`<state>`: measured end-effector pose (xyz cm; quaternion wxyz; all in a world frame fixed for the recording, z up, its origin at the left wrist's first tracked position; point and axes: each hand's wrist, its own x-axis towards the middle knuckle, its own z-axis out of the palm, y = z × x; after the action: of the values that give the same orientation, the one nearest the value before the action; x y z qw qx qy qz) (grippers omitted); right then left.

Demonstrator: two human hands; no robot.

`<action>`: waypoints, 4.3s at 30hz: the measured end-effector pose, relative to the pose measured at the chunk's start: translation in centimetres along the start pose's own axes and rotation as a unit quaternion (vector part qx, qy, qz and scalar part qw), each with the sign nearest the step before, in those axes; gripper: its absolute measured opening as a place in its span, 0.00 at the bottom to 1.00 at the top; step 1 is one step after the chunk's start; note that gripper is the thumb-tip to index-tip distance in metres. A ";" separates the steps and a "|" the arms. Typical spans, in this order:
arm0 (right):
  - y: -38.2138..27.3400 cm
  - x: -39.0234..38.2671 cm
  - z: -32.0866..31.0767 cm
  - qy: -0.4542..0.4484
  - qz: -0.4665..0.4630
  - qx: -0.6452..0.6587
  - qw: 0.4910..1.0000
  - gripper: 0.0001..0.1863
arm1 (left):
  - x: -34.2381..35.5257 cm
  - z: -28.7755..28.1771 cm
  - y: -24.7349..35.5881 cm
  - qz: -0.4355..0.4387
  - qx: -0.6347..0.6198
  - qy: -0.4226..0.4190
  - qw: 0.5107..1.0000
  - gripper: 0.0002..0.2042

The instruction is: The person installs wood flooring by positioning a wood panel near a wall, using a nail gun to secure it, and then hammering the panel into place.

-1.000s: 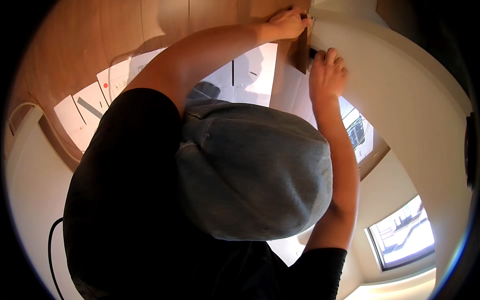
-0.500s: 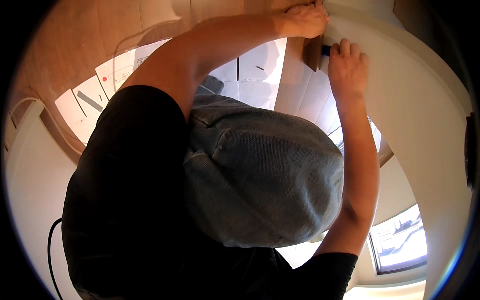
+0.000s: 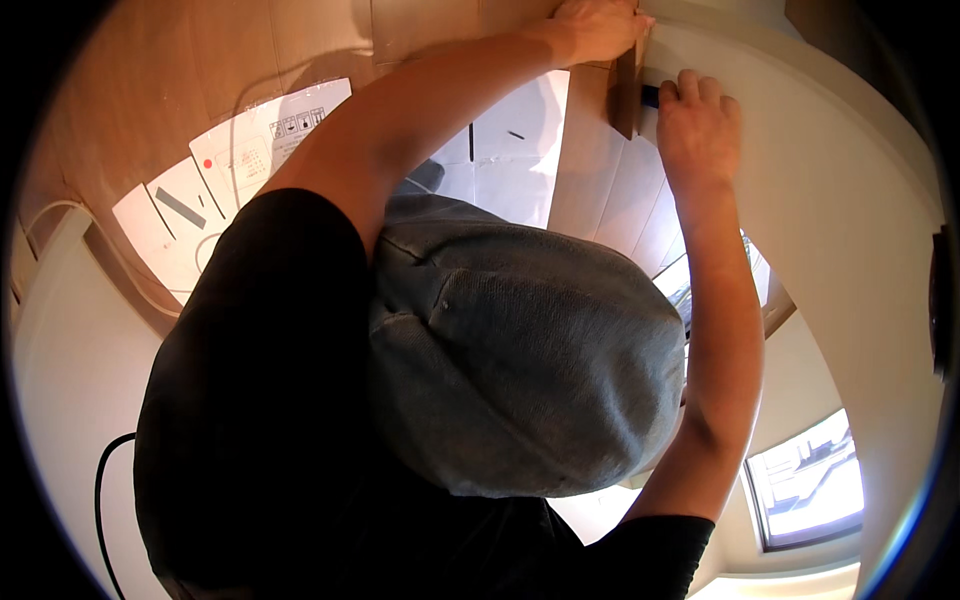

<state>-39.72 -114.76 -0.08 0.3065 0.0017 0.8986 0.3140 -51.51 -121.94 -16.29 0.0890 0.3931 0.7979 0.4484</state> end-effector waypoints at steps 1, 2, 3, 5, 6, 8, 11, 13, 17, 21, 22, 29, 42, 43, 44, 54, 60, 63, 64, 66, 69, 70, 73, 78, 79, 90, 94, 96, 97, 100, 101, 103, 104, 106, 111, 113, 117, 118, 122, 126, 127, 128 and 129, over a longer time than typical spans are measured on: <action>-0.2 0.0 0.0 0.009 -0.007 -0.001 1.000 0.16 | -0.4 -1.6 0.6 -0.136 -0.093 0.039 0.986 0.14; -0.3 0.0 0.0 0.010 -0.007 0.000 1.000 0.16 | 0.1 -1.0 -1.3 -0.056 -0.099 0.098 0.989 0.15; -0.3 0.0 0.1 0.026 -0.011 -0.010 1.000 0.14 | 0.8 -0.7 -1.9 -0.055 -0.098 0.097 0.989 0.15; -0.4 0.2 -0.3 0.044 -0.015 -0.021 0.999 0.13 | 2.2 0.1 -2.6 -0.052 -0.174 0.157 0.971 0.17; -0.5 0.3 -0.8 0.019 -0.012 -0.014 1.000 0.15 | 3.0 0.7 -2.8 -0.052 -0.173 0.158 0.971 0.17; -0.6 0.4 -1.5 -0.007 -0.009 -0.010 1.000 0.17 | 4.8 2.4 -2.3 -0.042 -0.215 0.164 0.962 0.20; -0.6 0.3 -1.2 -0.022 -0.011 -0.003 1.000 0.17 | 6.1 4.0 -0.8 -0.090 -0.233 0.177 0.952 0.24; -0.6 0.2 -0.4 0.009 -0.010 0.009 1.000 0.17 | 6.0 4.1 -0.3 -0.110 -0.256 0.160 0.947 0.26; -0.5 0.3 -0.5 0.009 -0.014 0.025 1.000 0.15 | 6.0 2.4 1.0 -0.215 -0.221 0.087 0.947 0.30; -0.2 -0.1 -0.3 0.070 -0.017 0.023 0.997 0.10 | 6.5 2.1 1.6 -0.215 -0.199 0.106 0.950 0.31; -0.1 -0.2 -0.6 0.064 -0.016 0.017 0.998 0.10 | 6.5 2.3 1.6 -0.219 -0.204 0.110 0.948 0.31; -0.5 0.3 0.0 0.064 -0.015 0.009 0.998 0.10 | 6.6 3.3 1.2 -0.230 -0.212 0.119 0.942 0.33; -2.4 -7.5 -2.4 0.106 0.044 0.089 0.989 0.14 | 4.1 -1.3 0.0 0.037 -0.168 0.233 0.957 0.09; -3.3 -8.7 -2.2 0.103 0.070 0.131 0.983 0.15 | 2.6 -2.0 -0.1 0.099 -0.155 0.155 0.971 0.07; -4.3 -10.2 -1.3 0.066 0.101 0.193 0.974 0.16 | 0.9 -2.4 0.1 0.162 -0.139 0.074 0.974 0.05; -20.5 -22.0 6.9 -0.017 0.209 0.566 0.798 0.23 | -3.3 -1.3 -3.1 0.285 0.152 -0.254 0.912 0.18; -23.3 -20.6 7.8 -0.050 0.193 0.557 0.806 0.26 | -1.3 -2.1 0.0 0.295 0.222 -0.388 0.845 0.15; -23.6 -20.0 8.2 -0.020 0.194 0.558 0.806 0.26 | -0.9 -2.5 -0.4 0.337 0.238 -0.334 0.848 0.14; -23.3 -20.0 8.2 -0.014 0.196 0.559 0.806 0.26 | -0.8 -2.9 -0.7 0.340 0.243 -0.331 0.846 0.14; -21.8 -20.9 8.1 0.001 0.213 0.540 0.814 0.25 | -0.4 -4.3 -1.6 0.342 0.267 -0.274 0.859 0.15; -19.3 -25.2 9.4 0.031 0.335 0.515 0.788 0.23 | -1.6 -8.2 0.1 0.244 0.257 -0.282 0.891 0.23; -18.2 -26.7 9.8 0.030 0.362 0.508 0.781 0.22 | -2.5 -9.6 -0.3 0.268 0.253 -0.228 0.901 0.24; -18.6 -31.4 13.3 -0.007 0.448 0.496 0.744 0.23 | -5.3 -13.0 1.1 0.146 0.272 -0.316 0.897 0.24; -19.8 -30.5 14.4 -0.055 0.498 0.565 0.656 0.24 | -9.1 -12.3 1.1 0.111 0.187 -0.416 0.883 0.21; -19.6 -30.3 14.3 -0.056 0.513 0.570 0.640 0.24 | -8.6 -11.4 2.1 0.129 0.192 -0.426 0.875 0.21; -19.6 -30.6 15.4 -0.073 0.516 0.581 0.625 0.19 | -7.8 5.1 8.3 0.100 0.225 -0.401 0.882 0.25; -19.2 -30.6 16.0 -0.043 0.505 0.594 0.624 0.19 | -7.7 6.1 6.8 0.136 0.231 -0.325 0.907 0.24; -19.3 -30.8 16.2 -0.042 0.506 0.608 0.611 0.18 | -8.1 6.5 6.6 0.146 0.241 -0.320 0.904 0.22; -19.6 -31.0 16.5 -0.041 0.505 0.611 0.609 0.18 | -8.7 7.0 6.7 0.141 0.248 -0.309 0.907 0.19; -19.4 -31.2 17.0 -0.022 0.503 0.619 0.603 0.17 | -9.1 6.8 6.3 0.121 0.241 -0.288 0.919 0.16; -19.1 -31.2 16.9 -0.018 0.501 0.620 0.603 0.17 | -9.0 6.7 6.1 0.106 0.219 -0.284 0.928 0.14; -19.2 -31.3 16.7 -0.015 0.511 0.622 0.593 0.17 | -8.9 6.3 5.8 0.087 0.212 -0.304 0.925 0.12; -19.4 -31.4 16.9 -0.016 0.513 0.623 0.590 0.17 | -9.1 6.1 5.8 0.083 0.182 -0.290 0.936 0.13; -19.7 -31.6 17.2 -0.014 0.511 0.612 0.604 0.17 | -9.6 5.9 6.1 0.082 0.154 -0.280 0.944 0.14; -19.3 -31.5 17.0 -0.012 0.509 0.618 0.600 0.16 | -13.4 6.9 6.7 -0.108 -0.061 -0.365 0.923 0.31; -19.3 -31.6 17.0 -0.014 0.508 0.618 0.600 0.16 | -13.9 7.2 6.1 -0.120 -0.078 -0.372 0.917 0.35; -18.8 -31.3 16.9 0.005 0.499 0.622 0.604 0.16 | -12.6 7.1 4.9 -0.147 -0.106 -0.371 0.911 0.29; -18.6 -31.2 16.9 0.016 0.496 0.626 0.601 0.16 | -12.4 6.7 4.8 -0.211 -0.153 -0.393 0.882 0.26; -18.7 -31.6 16.1 -0.022 0.505 0.633 0.587 0.16 | -14.9 2.9 7.8 -0.017 -0.155 -0.292 0.944 0.17; -18.6 -31.3 15.9 -0.018 0.501 0.635 0.588 0.17 | -15.2 -3.5 6.5 -0.020 -0.135 -0.270 0.953 0.14; -18.6 -31.3 15.9 -0.014 0.491 0.636 0.595 0.17 | -15.3 -5.3 4.9 0.036 -0.043 -0.255 0.965 0.14; -18.6 -31.1 15.8 -0.021 0.490 0.636 0.596 0.18 | -15.6 -7.5 3.2 0.092 0.054 -0.235 0.966 0.14; -18.6 -31.2 15.8 -0.032 0.494 0.634 0.594 0.18 | -16.5 -9.1 1.1 0.066 0.095 -0.227 0.967 0.20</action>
<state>-2.16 -126.89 -3.16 0.0545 0.6489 0.7226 -0.2321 -44.29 -139.10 -13.63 0.2005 0.5428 0.7680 0.2744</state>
